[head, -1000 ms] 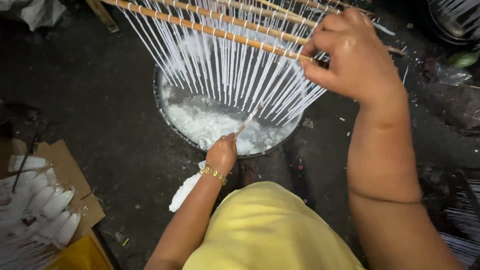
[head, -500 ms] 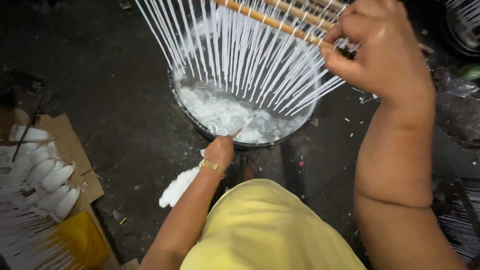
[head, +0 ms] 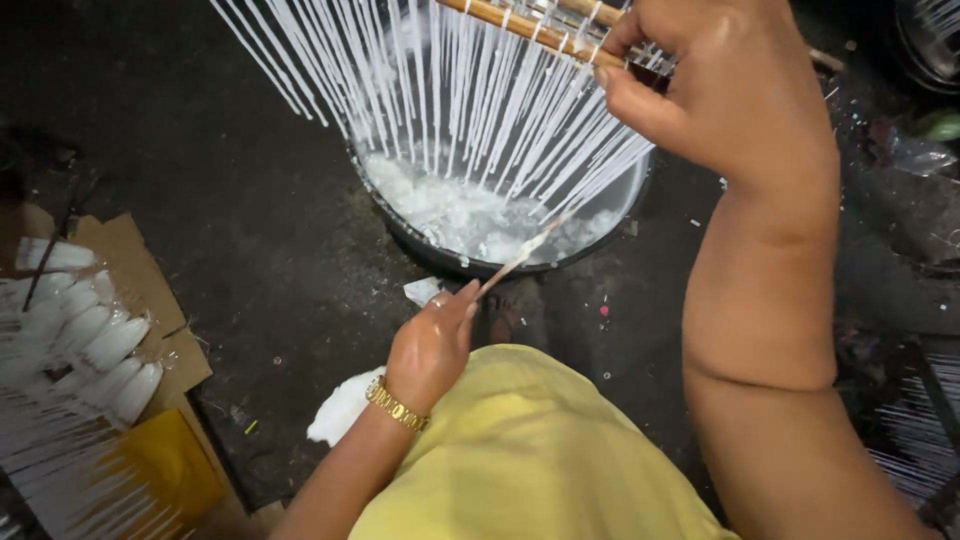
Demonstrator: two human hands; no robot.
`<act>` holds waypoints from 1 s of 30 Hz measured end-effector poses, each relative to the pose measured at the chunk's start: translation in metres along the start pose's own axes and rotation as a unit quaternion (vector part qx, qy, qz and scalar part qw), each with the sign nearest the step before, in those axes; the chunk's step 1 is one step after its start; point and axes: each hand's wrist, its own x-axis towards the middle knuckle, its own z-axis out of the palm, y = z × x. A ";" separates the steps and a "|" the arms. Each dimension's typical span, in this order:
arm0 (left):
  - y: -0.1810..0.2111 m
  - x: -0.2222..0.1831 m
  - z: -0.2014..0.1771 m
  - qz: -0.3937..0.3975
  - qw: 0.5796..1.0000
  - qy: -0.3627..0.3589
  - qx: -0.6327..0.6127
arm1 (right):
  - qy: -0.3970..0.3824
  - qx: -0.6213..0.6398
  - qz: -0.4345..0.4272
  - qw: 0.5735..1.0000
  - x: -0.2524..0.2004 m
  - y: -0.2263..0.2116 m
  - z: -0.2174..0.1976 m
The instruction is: Dipping multiple candle wicks into a vat of molten wax and hanging them on a rack to dry.
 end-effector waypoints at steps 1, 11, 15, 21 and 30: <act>0.003 0.000 -0.002 0.023 0.999 0.033 0.030 | 0.002 0.000 0.007 1.000 0.002 -0.005 0.002; 0.024 0.010 -0.041 0.047 0.985 0.116 0.116 | 0.027 0.023 -0.080 0.996 0.035 -0.057 0.015; -0.005 0.000 -0.026 0.006 0.987 0.099 0.130 | 0.025 0.017 -0.109 0.994 0.047 -0.074 0.021; -0.056 -0.028 -0.002 -0.094 0.988 0.034 0.120 | 0.022 0.040 -0.076 0.996 0.062 -0.106 0.023; -0.129 -0.106 -0.023 -0.238 0.970 -0.026 0.049 | -0.043 0.061 -0.087 0.993 0.112 -0.117 0.051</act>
